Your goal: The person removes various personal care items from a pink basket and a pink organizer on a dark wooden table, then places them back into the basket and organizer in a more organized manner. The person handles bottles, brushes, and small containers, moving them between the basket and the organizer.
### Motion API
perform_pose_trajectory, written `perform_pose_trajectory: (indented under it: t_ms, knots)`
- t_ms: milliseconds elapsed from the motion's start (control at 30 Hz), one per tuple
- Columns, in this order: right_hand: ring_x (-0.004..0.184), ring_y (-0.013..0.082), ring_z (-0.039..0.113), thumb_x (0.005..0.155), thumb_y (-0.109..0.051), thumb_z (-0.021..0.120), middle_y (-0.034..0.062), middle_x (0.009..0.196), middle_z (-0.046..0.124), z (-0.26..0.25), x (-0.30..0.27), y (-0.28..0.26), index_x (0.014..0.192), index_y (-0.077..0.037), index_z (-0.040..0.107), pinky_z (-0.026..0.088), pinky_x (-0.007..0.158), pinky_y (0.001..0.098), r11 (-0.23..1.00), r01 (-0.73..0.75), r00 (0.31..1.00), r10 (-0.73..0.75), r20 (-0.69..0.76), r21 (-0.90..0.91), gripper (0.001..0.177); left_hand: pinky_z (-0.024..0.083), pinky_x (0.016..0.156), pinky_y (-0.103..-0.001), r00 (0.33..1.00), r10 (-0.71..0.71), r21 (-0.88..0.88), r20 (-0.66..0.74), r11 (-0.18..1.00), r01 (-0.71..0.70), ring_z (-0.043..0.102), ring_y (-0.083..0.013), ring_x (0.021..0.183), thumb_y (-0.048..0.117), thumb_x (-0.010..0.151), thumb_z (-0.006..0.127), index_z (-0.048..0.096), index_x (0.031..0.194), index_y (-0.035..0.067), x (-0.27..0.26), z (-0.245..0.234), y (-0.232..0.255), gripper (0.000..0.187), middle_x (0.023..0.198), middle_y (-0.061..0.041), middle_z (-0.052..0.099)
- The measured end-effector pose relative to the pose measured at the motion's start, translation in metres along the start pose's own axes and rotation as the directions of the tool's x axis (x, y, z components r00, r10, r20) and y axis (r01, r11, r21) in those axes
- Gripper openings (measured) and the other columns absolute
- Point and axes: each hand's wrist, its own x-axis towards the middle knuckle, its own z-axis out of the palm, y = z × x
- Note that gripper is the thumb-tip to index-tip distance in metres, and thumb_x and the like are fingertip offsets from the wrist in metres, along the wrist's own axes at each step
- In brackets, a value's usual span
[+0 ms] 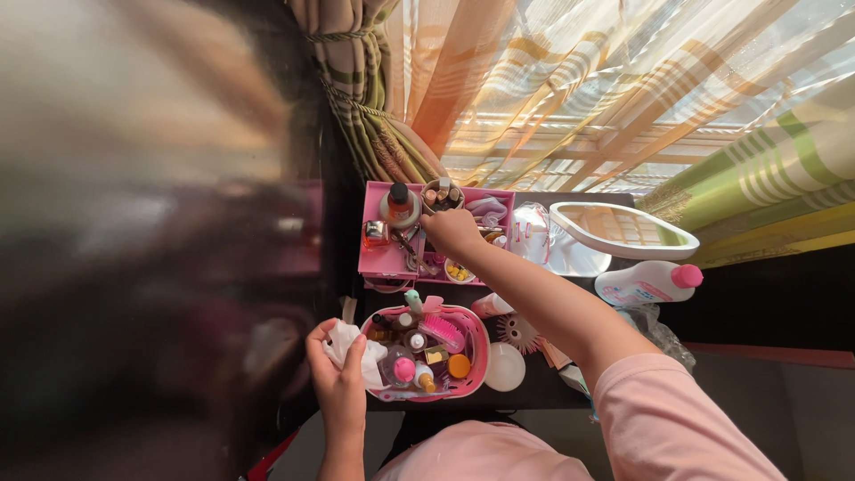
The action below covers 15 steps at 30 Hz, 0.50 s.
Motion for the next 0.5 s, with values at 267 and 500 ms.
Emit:
perform_pose_trajectory:
  t_ms: [267,500]
  knots:
    - [0.081,0.0401,0.071,0.086,-0.026,0.061,0.0132,0.088,0.074,-0.014,-0.006,-0.004,0.098,-0.014,0.074,0.056,0.062,0.0518,0.984,-0.088,0.992,0.072,0.103,0.154,0.021,0.05,0.082,-0.028,1.0,-0.013,-0.033,0.012,0.999,0.014,0.06,-0.017,0.092,0.01,0.088,0.067,0.055,0.125,0.009,-0.001,-0.004,-0.002,0.039,0.117,-0.009,0.061]
    - [0.093,0.032,0.07,0.081,-0.035,0.074,0.0064,0.098,0.074,-0.027,-0.014,-0.003,0.106,-0.021,0.073,0.057,0.068,0.0488,0.935,-0.165,0.979,0.117,0.166,0.313,0.029,0.051,0.08,-0.029,1.0,0.004,-0.022,0.026,1.0,-0.003,0.061,-0.0173,0.09,0.01,0.089,0.067,0.056,0.125,0.009,0.002,-0.006,-0.007,0.038,0.113,-0.01,0.062]
